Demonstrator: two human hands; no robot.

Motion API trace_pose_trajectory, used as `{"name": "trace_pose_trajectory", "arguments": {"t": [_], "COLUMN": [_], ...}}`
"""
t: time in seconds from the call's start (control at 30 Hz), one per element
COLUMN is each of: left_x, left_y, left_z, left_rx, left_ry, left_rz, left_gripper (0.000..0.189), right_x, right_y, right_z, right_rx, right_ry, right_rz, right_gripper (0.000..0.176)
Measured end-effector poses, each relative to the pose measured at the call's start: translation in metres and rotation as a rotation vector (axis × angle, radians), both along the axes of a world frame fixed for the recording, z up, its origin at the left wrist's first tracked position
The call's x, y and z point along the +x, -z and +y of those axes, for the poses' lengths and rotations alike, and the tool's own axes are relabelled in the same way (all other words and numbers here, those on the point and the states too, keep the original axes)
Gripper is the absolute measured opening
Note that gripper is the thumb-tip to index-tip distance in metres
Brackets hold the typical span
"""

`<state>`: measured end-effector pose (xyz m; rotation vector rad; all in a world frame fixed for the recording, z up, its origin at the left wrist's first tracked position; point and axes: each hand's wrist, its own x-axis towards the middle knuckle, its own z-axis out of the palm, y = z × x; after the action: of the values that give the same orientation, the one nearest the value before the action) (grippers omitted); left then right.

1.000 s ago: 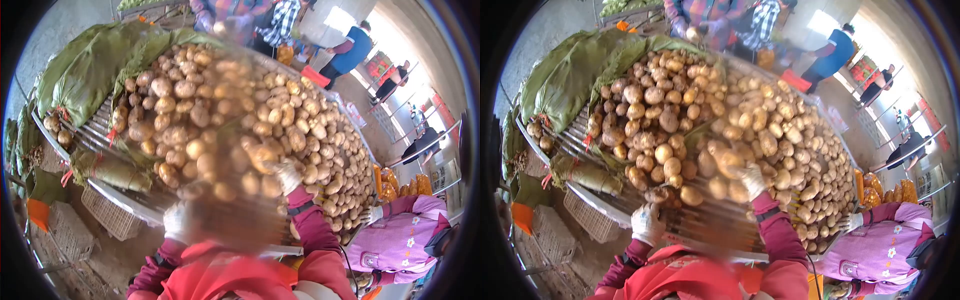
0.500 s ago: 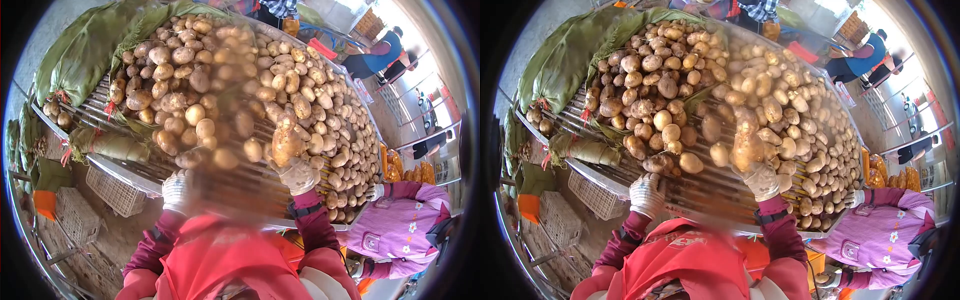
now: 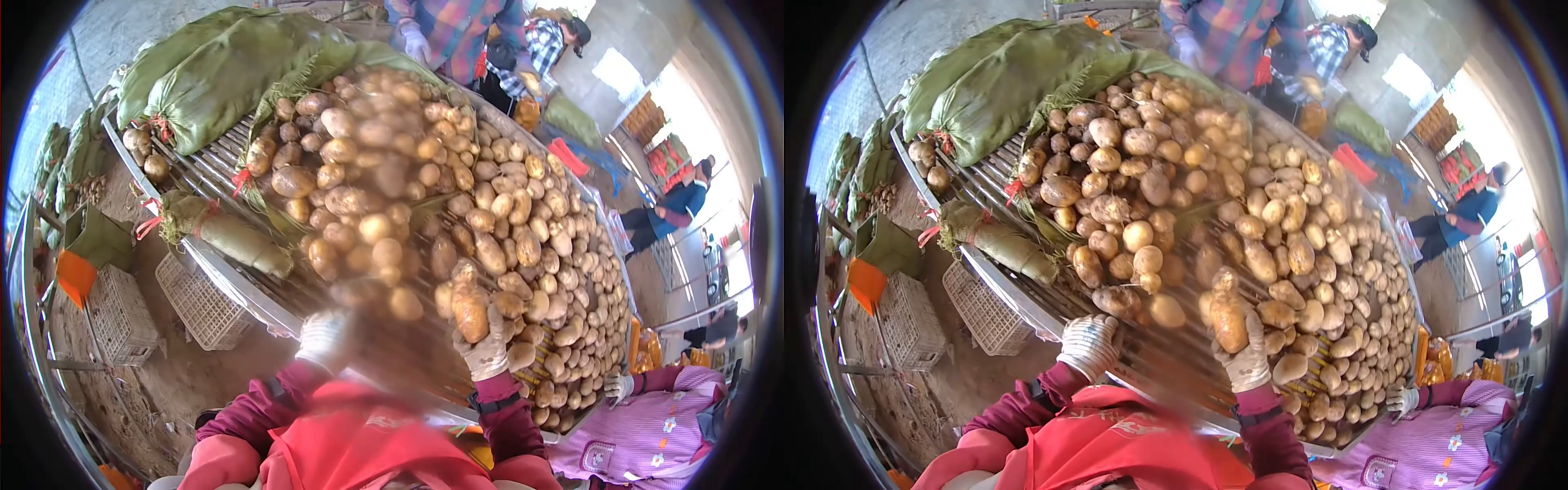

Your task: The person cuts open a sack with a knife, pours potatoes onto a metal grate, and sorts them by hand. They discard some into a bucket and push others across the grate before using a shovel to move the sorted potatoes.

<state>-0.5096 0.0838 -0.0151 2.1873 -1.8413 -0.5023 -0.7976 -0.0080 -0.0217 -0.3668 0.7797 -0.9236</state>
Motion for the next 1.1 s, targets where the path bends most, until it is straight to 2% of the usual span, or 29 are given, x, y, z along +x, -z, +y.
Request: {"name": "trace_pose_trajectory", "arguments": {"t": [0.03, 0.1, 0.17, 0.2, 0.3, 0.33, 0.37, 0.43, 0.5, 0.53, 0.6, 0.73, 0.83, 0.9, 1.0, 1.07, 1.1], "left_x": [0.0, 0.0, 0.001, 0.003, 0.005, 0.004, 0.004, 0.003, 0.002, 0.003, 0.003, 0.004, 0.004, 0.006, 0.005, 0.004, 0.004], "left_y": [-0.004, 0.007, 0.01, 0.009, 0.007, 0.007, 0.008, 0.011, 0.006, 0.008, 0.008, 0.007, 0.006, 0.007, 0.004, 0.002, 0.002], "left_z": [0.0, 0.001, 0.001, 0.001, 0.001, 0.003, 0.004, 0.004, 0.0, 0.001, 0.0, -0.001, -0.002, -0.001, 0.0, -0.001, -0.001], "left_rx": [0.009, 0.002, 0.026, 0.028, -0.009, -0.018, -0.057, -0.119, -0.055, -0.102, -0.106, -0.082, -0.068, -0.05, -0.073, -0.069, -0.068], "left_ry": [-0.005, -0.012, 0.005, 0.009, 0.006, 0.008, 0.001, -0.005, -0.019, -0.01, -0.015, -0.024, -0.034, -0.018, -0.02, -0.039, -0.047], "left_rz": [0.014, -0.014, -0.041, -0.025, -0.008, -0.004, 0.0, 0.016, 0.021, 0.021, 0.042, 0.047, 0.07, 0.054, 0.065, 0.087, 0.097], "left_gripper": [0.024, 0.024, 0.026, 0.027, 0.028, 0.028, 0.027, 0.026, 0.023, 0.021, 0.021, 0.024, 0.026, 0.027, 0.026, 0.025, 0.025], "right_x": [0.004, 0.032, 0.039, 0.049, 0.059, 0.07, 0.074, 0.067, 0.065, 0.067, 0.075, 0.07, 0.073, 0.084, 0.122, 0.143, 0.164], "right_y": [0.002, -0.025, -0.033, -0.036, -0.044, -0.052, -0.048, -0.043, -0.033, -0.033, -0.038, -0.019, -0.019, -0.013, -0.07, -0.073, -0.117], "right_z": [-0.003, -0.001, -0.01, -0.008, -0.006, -0.001, 0.001, -0.008, -0.016, -0.018, -0.013, -0.018, -0.017, -0.04, -0.088, -0.134, -0.137], "right_rx": [-0.025, -0.076, -0.191, -0.193, -0.234, -0.247, -0.256, -0.202, -0.245, -0.281, -0.29, -0.286, -0.235, -0.937, -0.381, -0.8, -0.805], "right_ry": [-0.013, -0.018, -0.177, -0.117, -0.187, -0.107, -0.067, -0.226, -0.285, -0.318, -0.226, -0.271, -0.127, -0.125, -0.213, -0.317, -0.334], "right_rz": [0.055, 0.175, 0.239, 0.239, 0.298, 0.316, 0.272, 0.219, 0.131, 0.082, 0.12, 0.129, 0.276, 0.534, 0.271, -0.151, 0.059], "right_gripper": [0.064, 0.056, 0.052, 0.051, 0.065, 0.066, 0.066, 0.068, 0.064, 0.063, 0.065, 0.062, 0.059, 0.055, 0.056, 0.068, 0.071]}}
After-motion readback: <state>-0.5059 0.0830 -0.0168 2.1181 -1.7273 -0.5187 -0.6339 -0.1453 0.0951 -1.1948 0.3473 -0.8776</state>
